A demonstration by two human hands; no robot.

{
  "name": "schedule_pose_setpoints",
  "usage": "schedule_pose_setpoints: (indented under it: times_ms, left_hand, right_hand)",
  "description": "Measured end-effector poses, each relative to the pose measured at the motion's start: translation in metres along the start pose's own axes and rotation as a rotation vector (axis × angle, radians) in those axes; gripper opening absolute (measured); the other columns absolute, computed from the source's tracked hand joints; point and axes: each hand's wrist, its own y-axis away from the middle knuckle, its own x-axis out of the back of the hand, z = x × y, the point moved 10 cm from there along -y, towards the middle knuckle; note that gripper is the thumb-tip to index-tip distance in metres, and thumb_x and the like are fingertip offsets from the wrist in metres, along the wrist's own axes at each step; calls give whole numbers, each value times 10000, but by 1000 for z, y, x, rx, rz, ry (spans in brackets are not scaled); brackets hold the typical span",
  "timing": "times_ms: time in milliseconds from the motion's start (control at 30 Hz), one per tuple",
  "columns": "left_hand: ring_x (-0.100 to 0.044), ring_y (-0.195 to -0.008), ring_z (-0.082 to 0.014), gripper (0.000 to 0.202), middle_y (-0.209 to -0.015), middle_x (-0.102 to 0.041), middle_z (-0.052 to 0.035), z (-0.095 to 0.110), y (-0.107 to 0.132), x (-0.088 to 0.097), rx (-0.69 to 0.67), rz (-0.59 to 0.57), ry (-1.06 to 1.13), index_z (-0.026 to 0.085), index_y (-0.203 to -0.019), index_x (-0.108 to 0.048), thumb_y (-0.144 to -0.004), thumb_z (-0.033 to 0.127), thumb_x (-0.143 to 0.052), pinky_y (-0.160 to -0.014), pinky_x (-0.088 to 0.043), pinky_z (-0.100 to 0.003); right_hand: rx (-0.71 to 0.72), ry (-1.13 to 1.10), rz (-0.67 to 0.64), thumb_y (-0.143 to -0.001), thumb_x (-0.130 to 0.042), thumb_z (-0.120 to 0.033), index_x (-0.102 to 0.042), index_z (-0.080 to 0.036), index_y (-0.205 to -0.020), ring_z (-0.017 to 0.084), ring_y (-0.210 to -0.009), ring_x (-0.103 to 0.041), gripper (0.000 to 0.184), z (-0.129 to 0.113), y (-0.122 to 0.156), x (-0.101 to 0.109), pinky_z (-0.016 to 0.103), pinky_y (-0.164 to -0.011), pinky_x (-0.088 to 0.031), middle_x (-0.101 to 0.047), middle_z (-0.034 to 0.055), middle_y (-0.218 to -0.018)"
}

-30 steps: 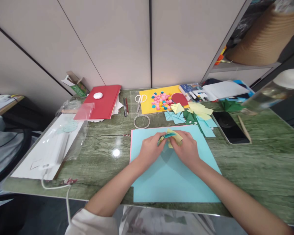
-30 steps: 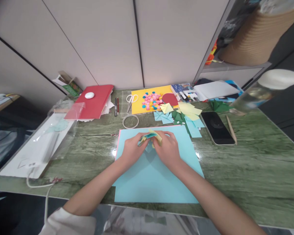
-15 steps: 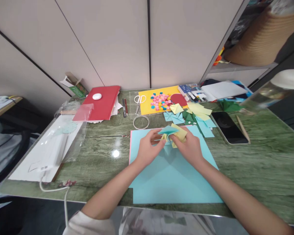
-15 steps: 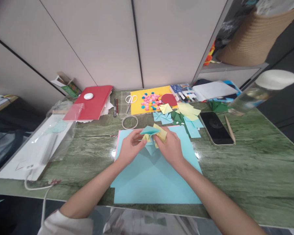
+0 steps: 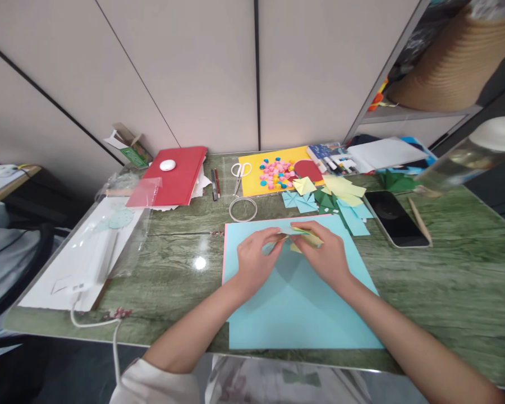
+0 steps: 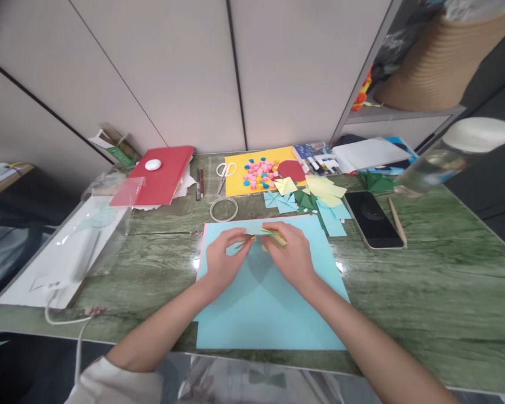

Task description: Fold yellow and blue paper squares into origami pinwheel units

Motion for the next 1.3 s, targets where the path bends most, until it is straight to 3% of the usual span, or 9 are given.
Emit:
schedule_pose_setpoints:
  times_ms: [100, 200, 367, 633, 767, 933, 1100, 1167, 1300]
  left_hand:
    - [-672, -783, -149, 263, -872, -713, -27, 19, 4, 2, -282, 31, -161, 221, -1025, -584, -770, 156, -582, -719, -522, -272]
    - [-656, -777, -140, 270, -871, -712, -26, 27, 6, 4, -393, 44, -209, 214, -1028, -583, -769, 139, -583, -699, -513, -266]
    - [-634, -754, -116, 180, -817, -668, -12, 28, -2, 8, -316, 61, -132, 199, -939, -584, -770, 137, -596, -685, -525, -243]
    - [-639, -745, -95, 338, -1120, -550, -59, -4, -11, -4, -1, -82, 103, 226, -1066, -536, -747, 176, -631, -704, -554, -255]
    - [-634, -750, -95, 360, -1011, -595, -34, -3, -11, -8, -62, -127, -5, 220, -1075, -536, -739, 132, -633, -726, -540, -242]
    - [-618, -910, -120, 407, -1110, -570, -66, 15, -4, -17, -277, -218, -143, 226, -1213, -446, -825, 119, -503, -794, -524, -258]
    - [-594, -991, -132, 353, -1077, -603, -56, 27, 1, -23, -323, -355, -108, 227, -1203, -464, -857, 161, -454, -798, -517, -228]
    - [-603, -966, -132, 316, -1041, -622, -53, 31, 1, -20, -335, -326, -93, 223, -1161, -495, -851, 165, -467, -790, -517, -225]
    - [-590, -948, -157, 380, -1009, -619, -63, 35, 1, -3, -371, -97, -116, 225, -1156, -492, -788, 174, -571, -806, -510, -287]
  right_hand:
    - [103, 53, 13, -760, -586, -238, -626, -259, -945, 191, -936, -601, 190, -7, 1, 1, 362, -845, -435, -677, -1, -985]
    - [215, 97, 10, -770, -577, -207, -629, -258, -942, 190, -945, -595, 186, -14, 4, -1, 376, -866, -420, -679, -2, -993]
    - [313, 157, 47, -794, -576, -252, -632, -251, -897, 198, -899, -603, 117, -21, 5, -1, 391, -860, -411, -689, 11, -956]
    - [267, 213, 5, -788, -585, -260, -637, -240, -854, 189, -876, -581, 87, -16, 2, -5, 362, -818, -400, -684, 1, -907]
    - [189, 248, -95, -762, -599, -260, -643, -243, -866, 196, -881, -564, 114, -10, -1, -13, 350, -785, -389, -678, -1, -881]
    - [134, 260, -198, -749, -613, -269, -645, -270, -899, 201, -913, -544, 153, -9, 0, -17, 359, -806, -355, -675, -12, -875]
    - [284, 303, -158, -765, -609, -243, -640, -246, -869, 189, -869, -523, 109, -27, 5, -11, 367, -830, -335, -664, -10, -786]
    - [371, 327, -116, -771, -602, -221, -636, -224, -851, 185, -856, -515, 86, -36, 7, -8, 372, -848, -336, -663, -4, -776]
    - [463, 335, 1, -769, -619, -222, -639, -243, -866, 175, -863, -527, 102, -46, 11, 3, 394, -900, -324, -684, -16, -867]
